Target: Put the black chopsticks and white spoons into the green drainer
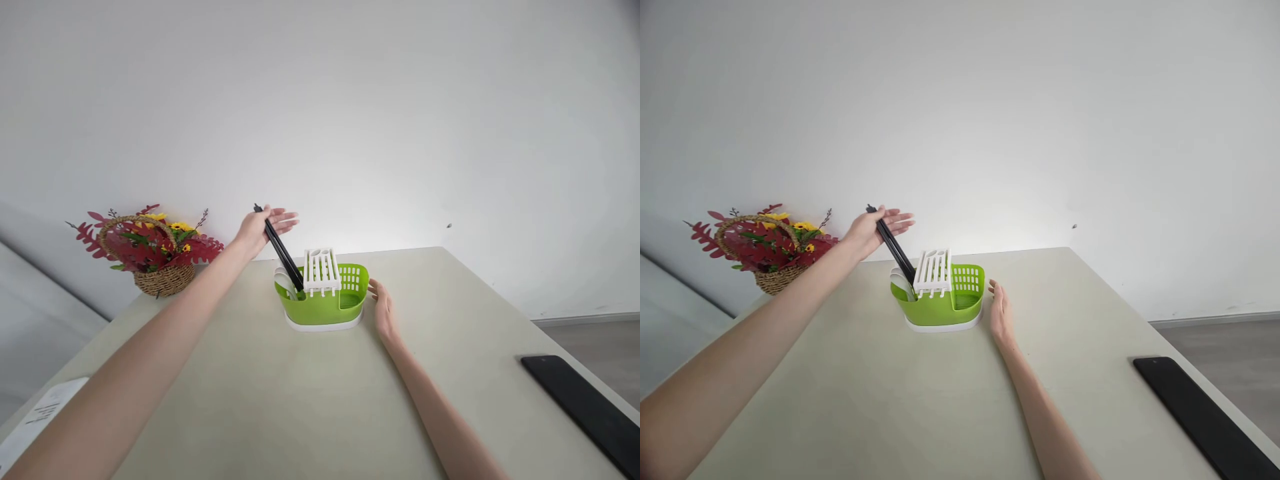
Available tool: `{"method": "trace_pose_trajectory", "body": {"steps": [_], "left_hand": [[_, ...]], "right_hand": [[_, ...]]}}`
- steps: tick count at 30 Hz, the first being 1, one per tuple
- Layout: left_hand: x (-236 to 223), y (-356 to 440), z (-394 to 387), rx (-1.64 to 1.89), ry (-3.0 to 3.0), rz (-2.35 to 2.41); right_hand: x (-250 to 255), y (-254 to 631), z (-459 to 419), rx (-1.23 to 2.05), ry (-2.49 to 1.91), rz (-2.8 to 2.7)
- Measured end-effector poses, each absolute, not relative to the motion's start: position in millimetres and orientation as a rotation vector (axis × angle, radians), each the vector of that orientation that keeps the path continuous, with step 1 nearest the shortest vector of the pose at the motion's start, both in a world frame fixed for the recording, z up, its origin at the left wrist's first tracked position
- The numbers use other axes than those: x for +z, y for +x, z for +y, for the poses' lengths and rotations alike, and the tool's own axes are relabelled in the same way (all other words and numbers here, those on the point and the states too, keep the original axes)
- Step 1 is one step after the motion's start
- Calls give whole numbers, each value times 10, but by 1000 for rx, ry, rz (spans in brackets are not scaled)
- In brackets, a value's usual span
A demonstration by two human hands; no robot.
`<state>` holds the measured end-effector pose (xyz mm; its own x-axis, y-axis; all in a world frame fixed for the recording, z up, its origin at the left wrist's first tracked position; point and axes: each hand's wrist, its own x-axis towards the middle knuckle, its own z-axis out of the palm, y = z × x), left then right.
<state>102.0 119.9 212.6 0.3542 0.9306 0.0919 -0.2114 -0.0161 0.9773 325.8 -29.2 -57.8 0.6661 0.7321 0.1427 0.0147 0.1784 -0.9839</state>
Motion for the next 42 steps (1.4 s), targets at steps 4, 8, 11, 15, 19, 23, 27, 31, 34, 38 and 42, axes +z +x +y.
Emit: {"method": "trace_pose_trajectory", "body": {"steps": [4,8,11,15,19,23,27,31,34,38,42], "left_hand": [[2438,696,1129,1232,1270,632],[2574,290,1136,1436,1169,591],[2507,-87,1189,1413,996,580],[2260,-592,1201,1160,940,695],[1883,-1035,1192,848,925,921],[1415,-1412,1217,562,979,1084],[1031,-1618,1176,496,980,1113],[822,-1661,1103,427,967,1124],[730,-1655,1067,368,968,1136],[642,-1631,1020,347,995,1154],[576,-1589,958,398,1174,1221]], "right_hand": [[-607,3264,-288,578,-1301,-709],[-622,3265,-305,578,-1293,-710],[-635,3270,-320,582,-1290,-707],[-655,3282,-338,589,-1289,-709],[-673,3291,-351,589,-1292,-705],[-687,3296,-359,591,-1295,-708],[-692,3300,-373,592,-1306,-704],[-677,3291,-402,596,-1311,-711],[-658,3280,-421,602,-1311,-719],[-640,3273,-434,608,-1312,-723],[-629,3276,-433,618,-1329,-718]]}}
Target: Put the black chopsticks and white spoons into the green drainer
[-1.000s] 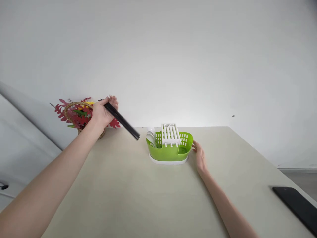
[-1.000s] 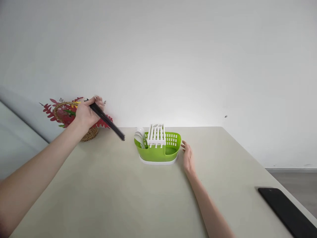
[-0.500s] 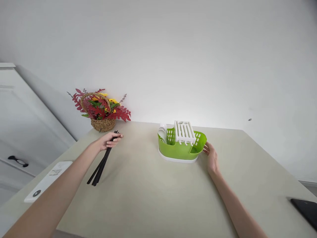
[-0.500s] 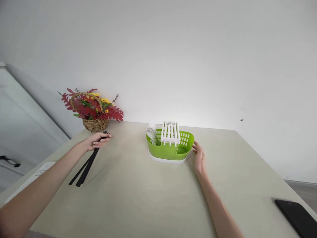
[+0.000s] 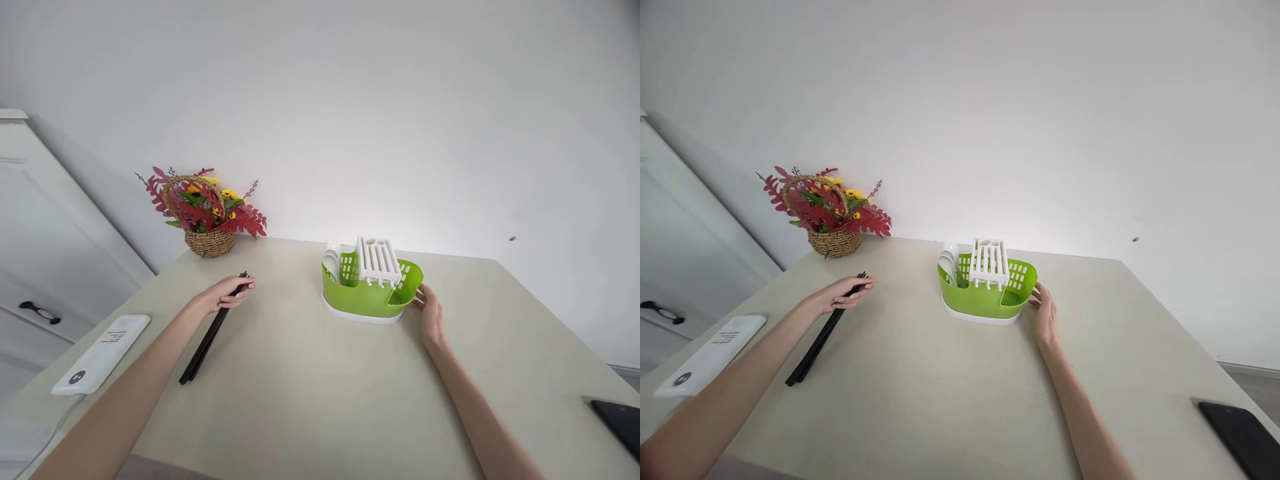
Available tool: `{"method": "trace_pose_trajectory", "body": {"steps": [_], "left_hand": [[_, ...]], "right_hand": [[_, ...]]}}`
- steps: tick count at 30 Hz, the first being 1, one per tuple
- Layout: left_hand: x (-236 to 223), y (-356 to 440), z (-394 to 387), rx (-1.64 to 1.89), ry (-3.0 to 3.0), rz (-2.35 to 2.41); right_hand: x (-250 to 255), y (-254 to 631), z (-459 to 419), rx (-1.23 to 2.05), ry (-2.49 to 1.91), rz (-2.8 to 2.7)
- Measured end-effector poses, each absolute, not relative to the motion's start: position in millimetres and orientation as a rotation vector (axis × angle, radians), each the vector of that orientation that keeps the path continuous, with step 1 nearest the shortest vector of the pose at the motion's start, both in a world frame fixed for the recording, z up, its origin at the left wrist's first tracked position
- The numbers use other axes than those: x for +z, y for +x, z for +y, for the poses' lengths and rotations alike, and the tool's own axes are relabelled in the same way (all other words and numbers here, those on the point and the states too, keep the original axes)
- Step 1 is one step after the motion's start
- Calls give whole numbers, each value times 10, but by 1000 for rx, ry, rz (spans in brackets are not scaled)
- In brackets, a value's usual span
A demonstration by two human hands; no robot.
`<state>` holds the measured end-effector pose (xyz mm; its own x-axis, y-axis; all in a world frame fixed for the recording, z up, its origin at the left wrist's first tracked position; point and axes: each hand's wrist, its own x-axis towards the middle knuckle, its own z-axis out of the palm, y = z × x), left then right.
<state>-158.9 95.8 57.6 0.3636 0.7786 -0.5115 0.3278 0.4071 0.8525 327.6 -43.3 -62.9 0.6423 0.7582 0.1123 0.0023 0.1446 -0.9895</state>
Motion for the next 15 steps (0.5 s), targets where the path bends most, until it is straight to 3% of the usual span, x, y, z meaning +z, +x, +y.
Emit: {"method": "trace_pose_trajectory", "body": {"steps": [15], "left_hand": [[390,-1298,714,576,1595,1586]], "right_hand": [[-468,3205,-477,601,-1340,-736]]}}
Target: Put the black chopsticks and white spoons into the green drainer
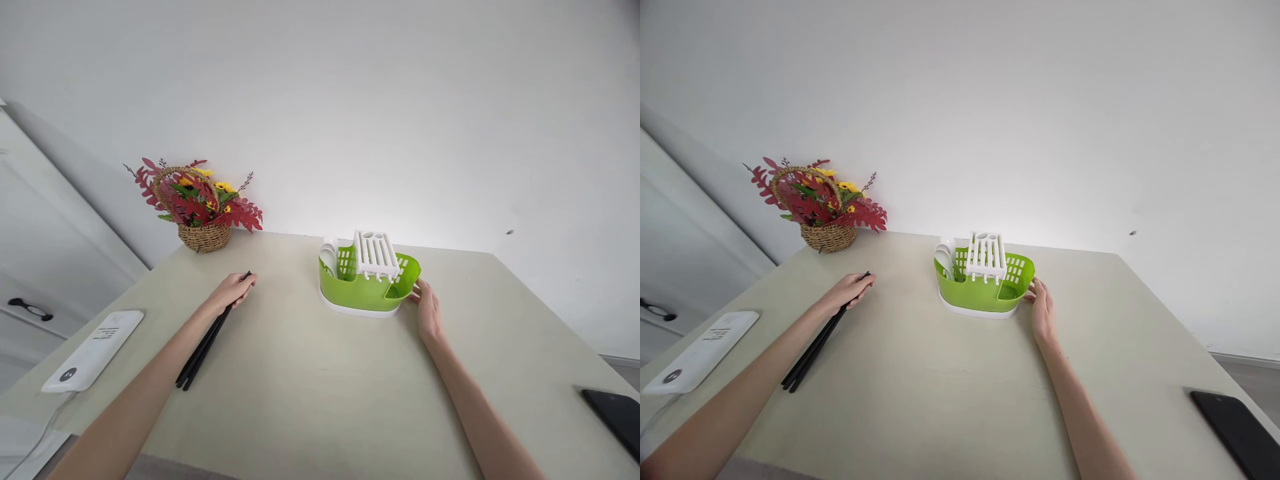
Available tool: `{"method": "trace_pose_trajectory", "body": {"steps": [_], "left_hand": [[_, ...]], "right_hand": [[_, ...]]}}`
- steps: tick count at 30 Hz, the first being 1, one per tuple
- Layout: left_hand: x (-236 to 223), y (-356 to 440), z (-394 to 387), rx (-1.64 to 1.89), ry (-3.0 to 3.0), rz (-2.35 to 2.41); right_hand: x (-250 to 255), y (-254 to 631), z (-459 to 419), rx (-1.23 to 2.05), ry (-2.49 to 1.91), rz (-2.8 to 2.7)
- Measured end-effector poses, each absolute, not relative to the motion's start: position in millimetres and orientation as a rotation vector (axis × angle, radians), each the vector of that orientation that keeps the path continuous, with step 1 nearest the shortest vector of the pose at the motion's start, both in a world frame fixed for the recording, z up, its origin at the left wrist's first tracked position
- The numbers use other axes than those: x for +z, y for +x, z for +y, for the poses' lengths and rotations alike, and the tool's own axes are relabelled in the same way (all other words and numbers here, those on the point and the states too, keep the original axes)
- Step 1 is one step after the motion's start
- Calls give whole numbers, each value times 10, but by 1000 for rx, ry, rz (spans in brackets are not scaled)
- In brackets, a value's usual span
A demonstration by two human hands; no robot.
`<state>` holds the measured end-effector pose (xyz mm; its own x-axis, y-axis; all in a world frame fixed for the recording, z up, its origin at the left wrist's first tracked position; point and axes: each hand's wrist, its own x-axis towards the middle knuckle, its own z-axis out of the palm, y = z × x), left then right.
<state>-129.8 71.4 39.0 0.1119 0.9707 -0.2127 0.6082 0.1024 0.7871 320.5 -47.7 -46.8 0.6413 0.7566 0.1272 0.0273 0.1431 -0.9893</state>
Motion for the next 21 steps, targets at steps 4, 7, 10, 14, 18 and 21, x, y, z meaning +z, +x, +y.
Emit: {"method": "trace_pose_trajectory", "body": {"steps": [4,7,10,14,18,21], "left_hand": [[343,-1295,681,643,1703,1680],[299,-1309,664,664,1888,1822],[233,-1315,647,656,1985,1964],[161,-1285,605,362,2140,2186],[126,-1234,553,262,2262,2225],[103,-1211,532,286,2330,2218]], "right_hand": [[-480,3216,-473,601,-1341,-743],[-497,3228,-468,599,-1338,-750],[-504,3234,-472,600,-1340,-763],[-491,3231,-491,602,-1348,-786],[-475,3226,-503,596,-1354,-805],[-476,3229,-503,590,-1359,-815]]}}
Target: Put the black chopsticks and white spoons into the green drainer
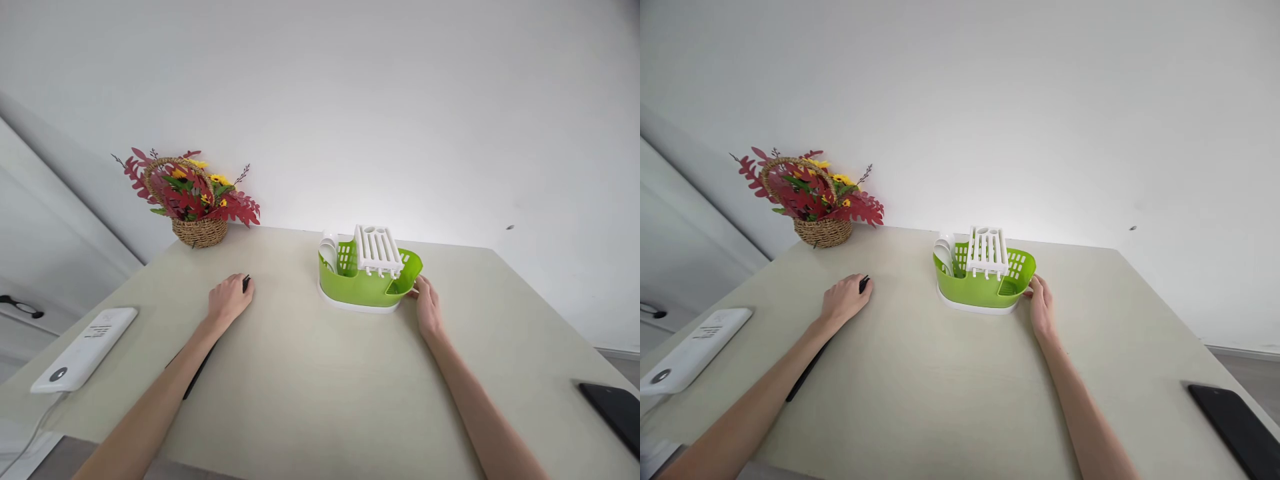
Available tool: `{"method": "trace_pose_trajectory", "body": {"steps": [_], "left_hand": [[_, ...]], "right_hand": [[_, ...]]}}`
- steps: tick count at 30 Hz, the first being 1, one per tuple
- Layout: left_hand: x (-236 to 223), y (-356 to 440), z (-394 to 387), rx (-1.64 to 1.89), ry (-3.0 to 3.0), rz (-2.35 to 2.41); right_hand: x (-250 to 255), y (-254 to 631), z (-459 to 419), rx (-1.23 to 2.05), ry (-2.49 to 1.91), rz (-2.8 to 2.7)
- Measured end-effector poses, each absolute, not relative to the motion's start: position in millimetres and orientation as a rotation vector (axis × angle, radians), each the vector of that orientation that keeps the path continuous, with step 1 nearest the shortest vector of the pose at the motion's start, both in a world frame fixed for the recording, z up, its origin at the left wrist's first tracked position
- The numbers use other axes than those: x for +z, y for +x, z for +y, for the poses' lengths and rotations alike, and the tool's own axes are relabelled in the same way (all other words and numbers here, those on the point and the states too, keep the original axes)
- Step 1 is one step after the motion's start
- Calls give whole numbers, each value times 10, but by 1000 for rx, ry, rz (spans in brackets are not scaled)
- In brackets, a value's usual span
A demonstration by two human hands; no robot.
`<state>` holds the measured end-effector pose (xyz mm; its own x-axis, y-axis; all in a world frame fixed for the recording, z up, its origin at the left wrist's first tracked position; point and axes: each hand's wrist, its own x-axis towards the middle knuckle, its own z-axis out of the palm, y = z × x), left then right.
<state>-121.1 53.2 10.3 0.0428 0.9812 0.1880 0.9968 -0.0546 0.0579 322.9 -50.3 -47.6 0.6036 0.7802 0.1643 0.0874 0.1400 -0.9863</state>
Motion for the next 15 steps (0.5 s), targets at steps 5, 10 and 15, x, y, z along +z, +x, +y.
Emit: {"method": "trace_pose_trajectory", "body": {"steps": [5,10,15], "left_hand": [[99,-1178,514,-264,-2180,-2096],[100,-1126,478,-285,-2124,-2084],[54,-1116,481,-372,-2102,-2045]], "right_hand": [[-497,3237,-503,578,-1378,-823],[-512,3241,-500,574,-1386,-825],[-527,3248,-486,566,-1391,-815]]}}
